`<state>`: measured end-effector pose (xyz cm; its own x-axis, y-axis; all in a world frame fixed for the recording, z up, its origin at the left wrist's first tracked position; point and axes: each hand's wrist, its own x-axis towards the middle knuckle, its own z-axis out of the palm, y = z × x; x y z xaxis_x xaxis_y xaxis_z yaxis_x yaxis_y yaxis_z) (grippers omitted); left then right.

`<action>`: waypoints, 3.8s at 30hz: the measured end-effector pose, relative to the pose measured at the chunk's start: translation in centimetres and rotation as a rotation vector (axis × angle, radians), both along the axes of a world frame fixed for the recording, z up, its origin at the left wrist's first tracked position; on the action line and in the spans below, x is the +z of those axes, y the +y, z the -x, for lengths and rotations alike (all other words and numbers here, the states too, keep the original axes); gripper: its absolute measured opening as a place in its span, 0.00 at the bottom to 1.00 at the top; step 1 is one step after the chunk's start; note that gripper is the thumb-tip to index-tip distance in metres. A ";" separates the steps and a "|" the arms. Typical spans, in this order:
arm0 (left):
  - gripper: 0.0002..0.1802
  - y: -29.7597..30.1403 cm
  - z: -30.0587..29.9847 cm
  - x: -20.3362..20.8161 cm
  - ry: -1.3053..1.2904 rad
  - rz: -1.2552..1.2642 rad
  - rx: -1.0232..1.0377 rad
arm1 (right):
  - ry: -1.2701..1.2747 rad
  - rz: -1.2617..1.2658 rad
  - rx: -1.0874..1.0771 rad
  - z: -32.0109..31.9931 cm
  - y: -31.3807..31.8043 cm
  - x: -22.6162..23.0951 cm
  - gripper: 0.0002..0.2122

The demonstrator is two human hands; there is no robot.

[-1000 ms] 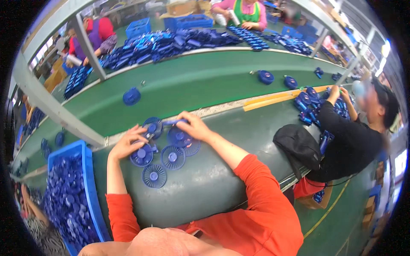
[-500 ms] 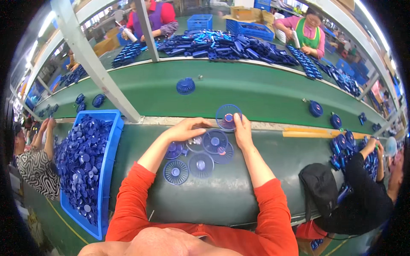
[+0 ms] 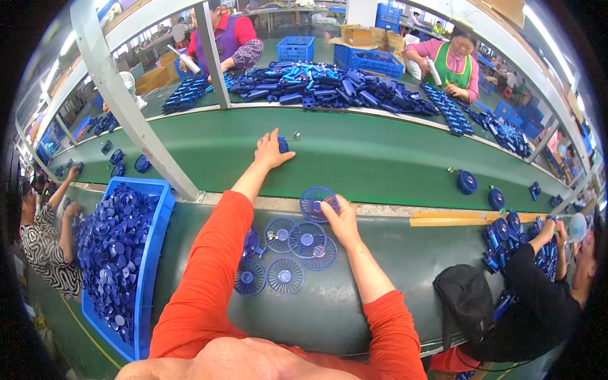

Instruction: The person assembles small electric fans along a conveyor line by taking fan grilles and motor housings, pressing the grille pieces together around the components by hand, and setting the assembled fans on the table.

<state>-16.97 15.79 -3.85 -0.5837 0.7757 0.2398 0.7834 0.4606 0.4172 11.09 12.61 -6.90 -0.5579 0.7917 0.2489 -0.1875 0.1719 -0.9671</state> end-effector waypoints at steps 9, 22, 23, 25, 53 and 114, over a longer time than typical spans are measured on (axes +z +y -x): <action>0.53 -3.5 -3.7 1.5 -1.351 -0.413 -0.200 | 0.147 0.096 0.040 -0.6 2.0 -1.2 0.07; 0.28 -14.8 -12.4 2.4 -2.061 -0.635 -0.425 | -0.154 -0.753 -0.289 2.3 -6.5 8.8 0.19; 0.27 -14.5 -12.1 1.8 -2.072 -0.635 -0.404 | -0.186 -0.866 -0.363 2.5 -6.8 8.6 0.19; 0.27 -14.7 -12.6 2.8 -2.104 -0.574 -0.449 | -0.188 -0.977 -0.341 2.3 -6.5 7.7 0.18; 0.27 -15.7 -12.9 1.3 -0.260 -0.644 -0.434 | 0.038 -0.250 -0.019 4.4 -2.6 4.0 0.19; 0.25 -16.6 -8.5 -1.5 -1.942 -0.897 -0.339 | 0.042 -0.324 -0.306 1.8 -5.0 6.9 0.07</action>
<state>-8.49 -0.85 -5.32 -0.3805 0.9226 -0.0636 -0.7887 -0.2879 0.5433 9.27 7.64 0.04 -0.2942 0.7962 0.5286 -0.1183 0.5185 -0.8468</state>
